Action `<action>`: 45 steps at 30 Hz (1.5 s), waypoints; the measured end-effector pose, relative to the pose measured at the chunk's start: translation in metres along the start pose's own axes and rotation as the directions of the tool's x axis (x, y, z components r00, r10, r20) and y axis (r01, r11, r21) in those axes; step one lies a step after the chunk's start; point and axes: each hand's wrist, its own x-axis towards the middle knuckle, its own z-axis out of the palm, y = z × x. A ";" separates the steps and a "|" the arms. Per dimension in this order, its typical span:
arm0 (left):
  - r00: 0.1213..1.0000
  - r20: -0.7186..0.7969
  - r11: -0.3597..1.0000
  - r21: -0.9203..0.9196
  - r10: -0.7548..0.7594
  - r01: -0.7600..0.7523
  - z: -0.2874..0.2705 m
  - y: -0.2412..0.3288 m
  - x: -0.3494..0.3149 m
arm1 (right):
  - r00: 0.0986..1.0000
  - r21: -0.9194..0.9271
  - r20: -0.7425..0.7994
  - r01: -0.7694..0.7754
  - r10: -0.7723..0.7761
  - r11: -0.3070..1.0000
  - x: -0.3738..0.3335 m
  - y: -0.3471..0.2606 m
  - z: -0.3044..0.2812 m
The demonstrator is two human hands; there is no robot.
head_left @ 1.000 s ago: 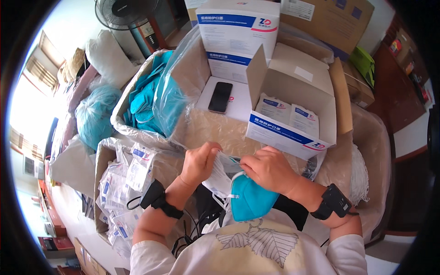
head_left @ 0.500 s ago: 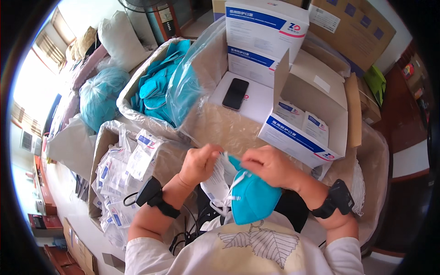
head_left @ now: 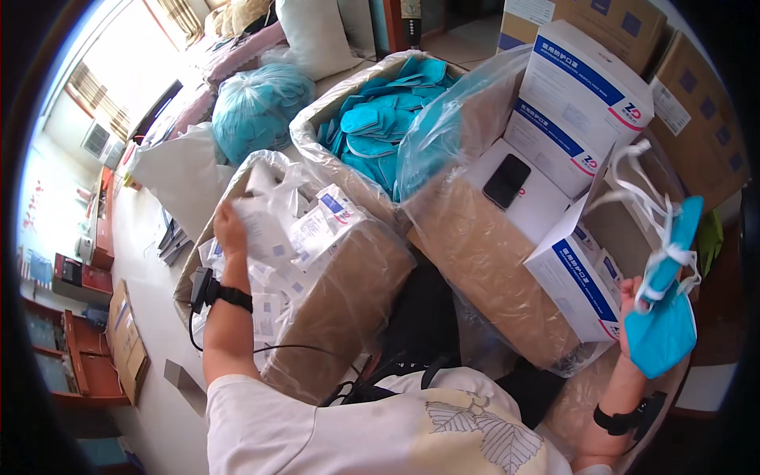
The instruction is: Checking and folding face masks and placing them into cardboard boxes.
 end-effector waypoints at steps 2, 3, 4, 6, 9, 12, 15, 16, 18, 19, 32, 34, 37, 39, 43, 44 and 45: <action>0.978 -0.010 0.926 0.320 -0.211 0.203 -0.013 -0.112 0.020 | 0.998 -0.184 -0.046 0.042 -0.052 0.982 0.000 0.005 -0.022; 0.946 -0.012 0.941 0.095 -0.325 0.325 -0.014 -0.139 0.022 | 0.983 -0.208 -0.159 0.054 -0.088 0.977 -0.004 0.006 -0.024; 0.898 0.018 0.890 -0.131 -0.439 0.438 -0.015 -0.163 0.021 | 0.981 -0.179 -0.187 0.013 -0.047 0.984 -0.010 0.000 -0.030; 0.842 -0.283 0.879 -0.001 -0.458 0.478 -0.023 -0.202 0.034 | 0.998 -0.281 -0.057 0.002 -0.018 0.960 -0.013 -0.003 -0.068; 0.869 -0.466 0.882 0.323 -0.167 0.343 -0.019 -0.153 0.038 | 0.999 -0.541 -0.014 0.023 -0.036 0.841 -0.022 -0.005 -0.067; 0.997 -0.081 0.836 -0.547 0.002 -0.046 0.016 -0.018 -0.001 | 0.999 -0.440 0.049 0.026 -0.005 0.898 -0.027 0.010 -0.006; 0.530 0.703 0.739 -0.645 0.475 0.193 0.030 0.175 -0.131 | 0.993 -0.477 0.097 -0.008 0.062 0.879 -0.043 0.020 0.006; 0.169 0.760 0.680 -0.641 0.628 0.356 0.020 0.227 -0.168 | 0.990 -0.546 0.123 0.009 0.070 0.838 -0.048 0.023 0.008; -0.124 0.616 0.575 -0.620 0.778 0.534 0.029 0.269 -0.225 | 0.983 -0.664 0.162 0.040 0.091 0.746 -0.062 0.027 0.004; -0.072 0.575 0.504 -0.643 0.815 0.577 0.019 0.306 -0.250 | 0.981 -0.622 0.141 -0.017 0.133 0.783 -0.070 0.029 0.001; 0.325 0.938 0.580 -0.334 0.123 0.743 0.055 0.298 -0.252 | 0.640 0.386 -0.577 -0.334 0.508 0.860 -0.184 0.048 -0.171; 0.230 0.962 0.606 -0.273 0.149 0.747 0.039 0.292 -0.262 | 0.528 0.430 -0.648 -0.340 0.548 0.836 -0.186 0.049 -0.173; 0.092 0.988 0.693 -0.152 0.124 0.704 0.022 0.270 -0.284 | 0.561 0.499 -0.537 -0.391 0.630 0.774 -0.182 0.052 -0.158; -0.003 0.995 0.733 -0.074 0.103 0.677 0.016 0.268 -0.302 | 0.587 0.474 -0.493 -0.438 0.642 0.764 -0.175 0.056 -0.132; -0.128 0.979 0.678 -0.013 0.157 0.735 0.008 0.289 -0.341 | 0.644 0.203 -0.434 -0.611 0.630 0.765 -0.150 0.065 -0.074; -0.139 0.974 0.642 -0.009 0.180 0.766 0.007 0.293 -0.348 | 0.726 -0.016 -0.418 -0.607 0.546 0.795 -0.148 0.069 -0.072; -0.144 0.959 0.612 -0.038 0.245 0.790 0.007 0.292 -0.353 | 0.802 -0.233 -0.376 -0.567 0.465 0.790 -0.147 0.075 -0.072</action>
